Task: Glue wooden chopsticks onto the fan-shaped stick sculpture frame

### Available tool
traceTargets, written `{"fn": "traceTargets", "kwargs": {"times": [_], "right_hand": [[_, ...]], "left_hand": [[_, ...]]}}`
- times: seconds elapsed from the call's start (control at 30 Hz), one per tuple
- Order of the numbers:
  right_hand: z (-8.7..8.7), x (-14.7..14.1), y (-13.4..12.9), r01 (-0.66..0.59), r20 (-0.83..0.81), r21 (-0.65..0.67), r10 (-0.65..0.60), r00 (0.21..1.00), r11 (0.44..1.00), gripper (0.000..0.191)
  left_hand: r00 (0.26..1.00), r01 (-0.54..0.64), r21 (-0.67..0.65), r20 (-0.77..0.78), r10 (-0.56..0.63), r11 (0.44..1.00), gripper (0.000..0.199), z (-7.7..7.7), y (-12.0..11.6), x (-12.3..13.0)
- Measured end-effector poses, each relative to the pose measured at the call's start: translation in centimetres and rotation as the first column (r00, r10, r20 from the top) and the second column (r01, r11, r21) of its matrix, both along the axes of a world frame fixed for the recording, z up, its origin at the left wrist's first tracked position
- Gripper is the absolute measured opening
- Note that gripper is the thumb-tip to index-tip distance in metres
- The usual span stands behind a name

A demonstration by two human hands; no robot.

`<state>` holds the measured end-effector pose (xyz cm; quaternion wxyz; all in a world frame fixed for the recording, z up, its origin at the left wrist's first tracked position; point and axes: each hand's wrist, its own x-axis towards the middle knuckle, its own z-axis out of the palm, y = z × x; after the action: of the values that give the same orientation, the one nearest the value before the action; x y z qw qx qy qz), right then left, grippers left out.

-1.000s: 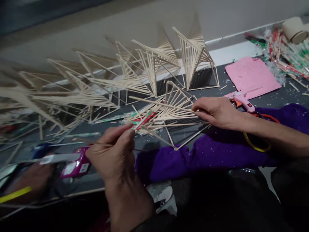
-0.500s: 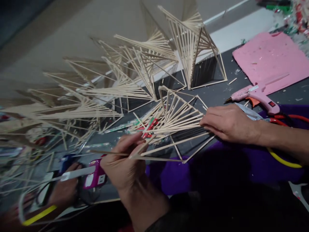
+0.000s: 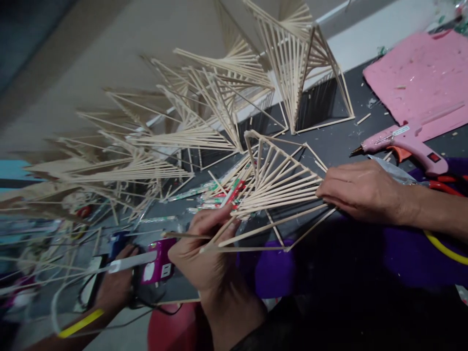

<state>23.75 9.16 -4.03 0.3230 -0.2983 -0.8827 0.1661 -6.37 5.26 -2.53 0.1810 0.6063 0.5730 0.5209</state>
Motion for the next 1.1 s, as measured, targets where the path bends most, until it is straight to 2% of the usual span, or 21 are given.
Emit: {"fn": "traceTargets", "kwargs": {"times": [0.4, 0.63, 0.8, 0.87, 0.97, 1.1], "right_hand": [[-0.6, -0.1, 0.0, -0.013, 0.009, -0.059, 0.014, 1.000, 0.998, 0.021], [-0.3, -0.2, 0.1, -0.026, 0.091, 0.019, 0.024, 0.996, 0.999, 0.017], [0.0, 0.4, 0.0, 0.037, 0.180, 0.081, -0.051, 0.982, 0.996, 0.017], [0.2, 0.7, 0.0, 0.067, 0.225, 0.035, -0.073, 0.972, 0.997, 0.015], [0.8, 1.1, 0.3, 0.094, 0.341, -0.138, -0.041, 0.939, 0.986, 0.013], [2.0, 1.5, 1.1, 0.161, 0.458, -0.371, 0.029, 0.888, 0.915, 0.011]], "left_hand": [[0.997, -0.065, -0.002, -0.034, 0.065, 0.998, 0.014, -0.3, -0.2, 0.0], [0.999, 0.007, 0.054, -0.036, -0.005, 0.999, 0.019, -0.2, 0.2, 0.0], [1.000, 0.014, 0.080, -0.005, -0.014, 0.997, 0.017, -0.2, 0.6, 0.0], [1.000, 0.030, 0.091, 0.003, -0.031, 0.995, 0.018, -0.2, 0.6, -0.1], [0.999, 0.045, 0.076, 0.013, -0.046, 0.996, 0.017, -0.4, 0.7, -0.3], [1.000, -0.005, 0.109, -0.011, 0.007, 0.994, 0.017, -0.7, 1.0, -0.3]]}}
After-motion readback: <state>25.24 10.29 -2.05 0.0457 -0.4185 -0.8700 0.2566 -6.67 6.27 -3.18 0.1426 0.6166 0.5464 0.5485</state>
